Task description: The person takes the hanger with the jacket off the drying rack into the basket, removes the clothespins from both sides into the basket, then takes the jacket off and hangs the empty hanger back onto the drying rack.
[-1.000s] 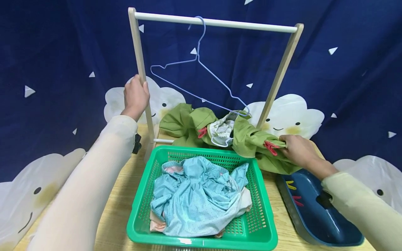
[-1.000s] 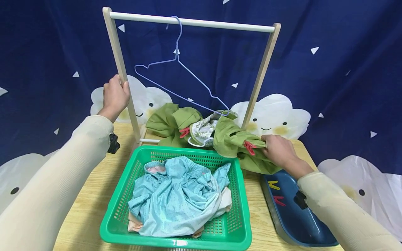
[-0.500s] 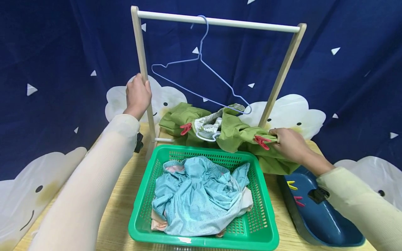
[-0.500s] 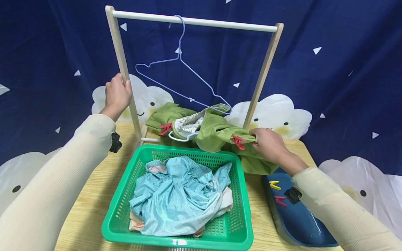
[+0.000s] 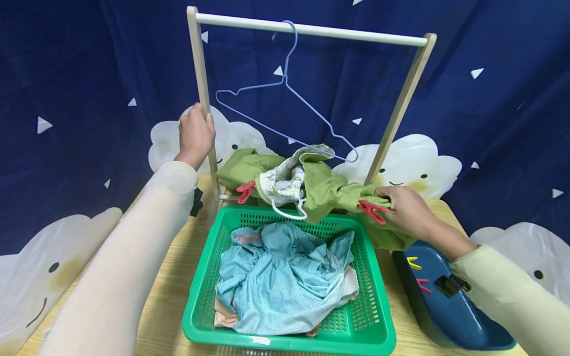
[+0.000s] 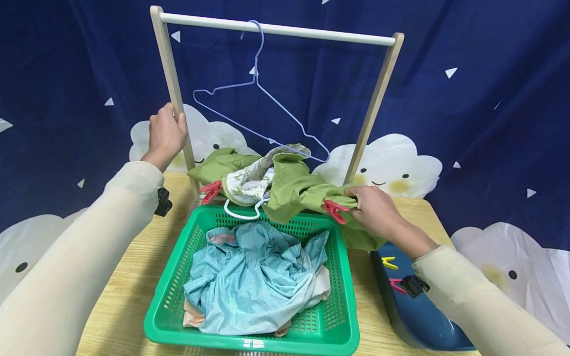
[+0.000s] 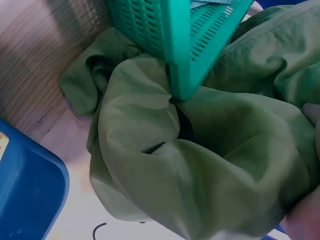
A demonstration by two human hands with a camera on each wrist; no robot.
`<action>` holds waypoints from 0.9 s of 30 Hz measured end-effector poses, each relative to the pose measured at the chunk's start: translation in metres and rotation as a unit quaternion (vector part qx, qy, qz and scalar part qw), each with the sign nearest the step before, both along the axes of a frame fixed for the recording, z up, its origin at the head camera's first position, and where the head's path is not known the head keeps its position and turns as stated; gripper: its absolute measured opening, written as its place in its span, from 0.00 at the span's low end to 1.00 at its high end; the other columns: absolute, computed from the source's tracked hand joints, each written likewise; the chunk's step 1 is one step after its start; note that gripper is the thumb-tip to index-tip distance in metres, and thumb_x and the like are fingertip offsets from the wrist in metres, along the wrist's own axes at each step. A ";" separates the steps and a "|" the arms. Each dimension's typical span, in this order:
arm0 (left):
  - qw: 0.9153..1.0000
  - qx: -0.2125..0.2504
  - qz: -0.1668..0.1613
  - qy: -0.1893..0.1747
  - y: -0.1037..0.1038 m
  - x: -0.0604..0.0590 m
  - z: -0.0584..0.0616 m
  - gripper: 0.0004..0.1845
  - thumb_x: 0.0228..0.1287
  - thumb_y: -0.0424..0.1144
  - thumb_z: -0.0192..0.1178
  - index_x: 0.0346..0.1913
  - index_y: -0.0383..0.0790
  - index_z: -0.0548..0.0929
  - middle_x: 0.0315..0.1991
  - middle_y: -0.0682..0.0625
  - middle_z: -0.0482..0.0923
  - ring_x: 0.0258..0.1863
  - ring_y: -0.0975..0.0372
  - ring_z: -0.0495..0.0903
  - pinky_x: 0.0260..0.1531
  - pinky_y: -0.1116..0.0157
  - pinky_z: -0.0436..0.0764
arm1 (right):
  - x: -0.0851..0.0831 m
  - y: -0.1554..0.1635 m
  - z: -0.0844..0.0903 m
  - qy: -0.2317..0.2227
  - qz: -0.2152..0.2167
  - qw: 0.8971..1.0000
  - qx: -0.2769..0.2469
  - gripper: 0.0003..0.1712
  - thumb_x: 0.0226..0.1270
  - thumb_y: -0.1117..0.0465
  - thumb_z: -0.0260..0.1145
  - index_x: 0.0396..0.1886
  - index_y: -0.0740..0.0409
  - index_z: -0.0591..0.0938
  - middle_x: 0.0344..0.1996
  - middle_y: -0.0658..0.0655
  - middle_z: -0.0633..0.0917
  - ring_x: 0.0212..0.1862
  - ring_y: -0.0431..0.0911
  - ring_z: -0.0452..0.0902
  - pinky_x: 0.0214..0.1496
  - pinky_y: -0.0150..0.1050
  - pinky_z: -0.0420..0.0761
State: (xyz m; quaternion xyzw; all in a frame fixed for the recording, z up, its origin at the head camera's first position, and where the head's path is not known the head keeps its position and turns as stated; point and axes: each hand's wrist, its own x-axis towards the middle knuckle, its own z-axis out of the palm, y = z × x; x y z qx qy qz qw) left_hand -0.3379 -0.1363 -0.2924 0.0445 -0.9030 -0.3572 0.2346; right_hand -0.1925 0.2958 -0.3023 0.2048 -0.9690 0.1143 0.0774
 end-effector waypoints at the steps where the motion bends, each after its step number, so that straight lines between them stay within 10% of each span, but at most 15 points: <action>1: 1.000 -0.001 0.000 0.001 0.000 0.000 0.000 0.15 0.78 0.38 0.47 0.50 0.28 0.76 0.51 0.30 0.81 0.56 0.35 0.80 0.57 0.44 0.76 | 0.002 -0.001 0.000 0.001 0.003 1.000 -0.007 0.17 0.57 0.73 0.67 0.20 0.51 0.72 0.18 0.46 0.65 0.24 0.43 0.62 0.28 0.35 0.62; 11: 1.000 -0.004 -0.007 -0.001 0.003 0.001 0.001 0.15 0.78 0.39 0.47 0.52 0.28 0.76 0.52 0.31 0.81 0.57 0.36 0.79 0.59 0.45 0.76 | 0.024 0.001 0.002 0.011 0.061 0.995 -0.082 0.21 0.61 0.67 0.70 0.17 0.46 0.70 0.18 0.39 0.61 0.23 0.32 0.57 0.26 0.30 0.60; 21: 1.000 0.001 -0.022 -0.006 -0.001 0.003 0.003 0.16 0.79 0.39 0.47 0.52 0.27 0.75 0.51 0.31 0.79 0.59 0.37 0.78 0.60 0.46 0.76 | 0.036 0.003 -0.028 -0.078 0.054 0.992 -0.088 0.13 0.66 0.70 0.63 0.25 0.51 0.79 0.23 0.45 0.76 0.27 0.35 0.64 0.30 0.32 0.68; 27: 0.999 0.011 -0.037 -0.028 -0.004 0.004 0.006 0.16 0.79 0.40 0.46 0.53 0.28 0.75 0.52 0.30 0.80 0.58 0.37 0.80 0.59 0.45 0.77 | 0.042 0.006 -0.046 -0.088 0.091 0.988 -0.084 0.19 0.69 0.68 0.65 0.21 0.47 0.71 0.19 0.39 0.62 0.23 0.30 0.53 0.27 0.29 0.62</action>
